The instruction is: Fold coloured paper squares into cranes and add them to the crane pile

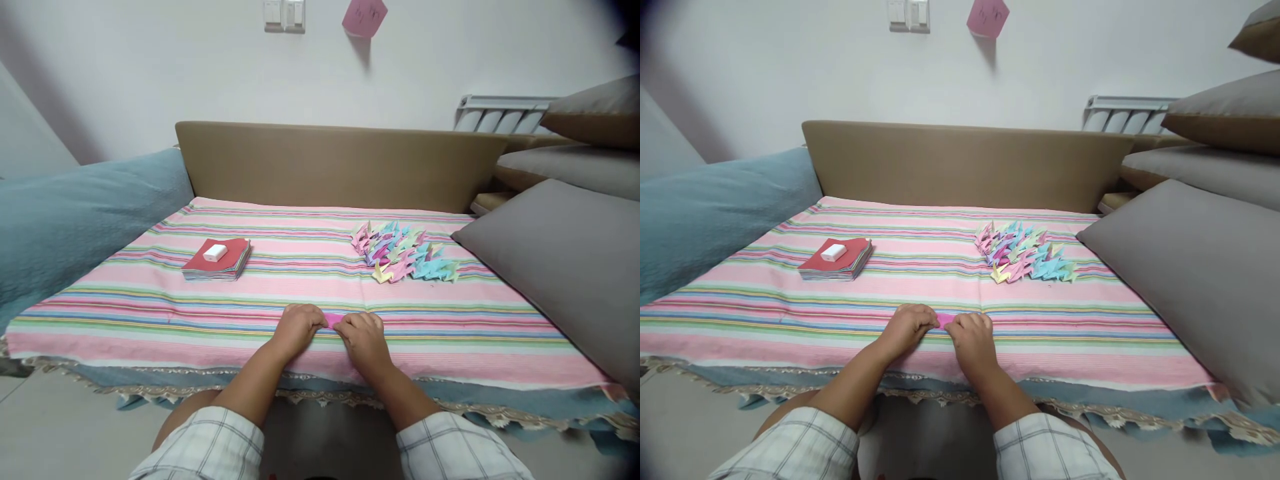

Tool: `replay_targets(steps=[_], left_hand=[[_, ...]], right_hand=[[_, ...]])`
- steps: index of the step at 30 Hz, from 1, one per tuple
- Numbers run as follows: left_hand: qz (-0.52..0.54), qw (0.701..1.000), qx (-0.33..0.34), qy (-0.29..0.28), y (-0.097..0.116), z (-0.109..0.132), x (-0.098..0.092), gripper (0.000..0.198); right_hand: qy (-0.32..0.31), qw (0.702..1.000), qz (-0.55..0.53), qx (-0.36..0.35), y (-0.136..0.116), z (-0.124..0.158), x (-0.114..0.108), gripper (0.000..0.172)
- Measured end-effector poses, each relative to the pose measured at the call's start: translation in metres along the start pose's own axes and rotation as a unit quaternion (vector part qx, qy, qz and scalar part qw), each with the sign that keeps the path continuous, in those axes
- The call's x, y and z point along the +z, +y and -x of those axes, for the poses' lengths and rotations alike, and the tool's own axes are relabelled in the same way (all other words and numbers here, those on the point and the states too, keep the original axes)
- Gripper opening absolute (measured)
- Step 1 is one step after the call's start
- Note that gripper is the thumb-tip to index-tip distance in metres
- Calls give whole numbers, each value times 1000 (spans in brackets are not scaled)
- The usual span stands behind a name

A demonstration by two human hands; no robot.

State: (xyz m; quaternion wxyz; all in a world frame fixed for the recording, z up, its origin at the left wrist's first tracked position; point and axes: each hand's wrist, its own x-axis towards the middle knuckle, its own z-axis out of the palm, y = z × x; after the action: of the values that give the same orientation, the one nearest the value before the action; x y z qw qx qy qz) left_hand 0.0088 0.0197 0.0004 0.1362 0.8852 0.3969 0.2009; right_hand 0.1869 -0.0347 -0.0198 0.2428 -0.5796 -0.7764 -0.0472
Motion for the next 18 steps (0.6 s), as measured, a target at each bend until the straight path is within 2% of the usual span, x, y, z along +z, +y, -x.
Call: replay_targets(steps=[5, 11, 18], left_hand=[[-57, 998, 23, -20, 6, 5, -2, 20], [-178, 983, 41, 14, 30, 27, 8, 23], [-180, 983, 36, 27, 33, 35, 14, 26]], right_hand=[[-4, 999, 30, -29, 5, 9, 6, 21], [4, 997, 40, -60, 5, 18, 9, 27], [-7, 997, 57, -47, -2, 11, 5, 26]])
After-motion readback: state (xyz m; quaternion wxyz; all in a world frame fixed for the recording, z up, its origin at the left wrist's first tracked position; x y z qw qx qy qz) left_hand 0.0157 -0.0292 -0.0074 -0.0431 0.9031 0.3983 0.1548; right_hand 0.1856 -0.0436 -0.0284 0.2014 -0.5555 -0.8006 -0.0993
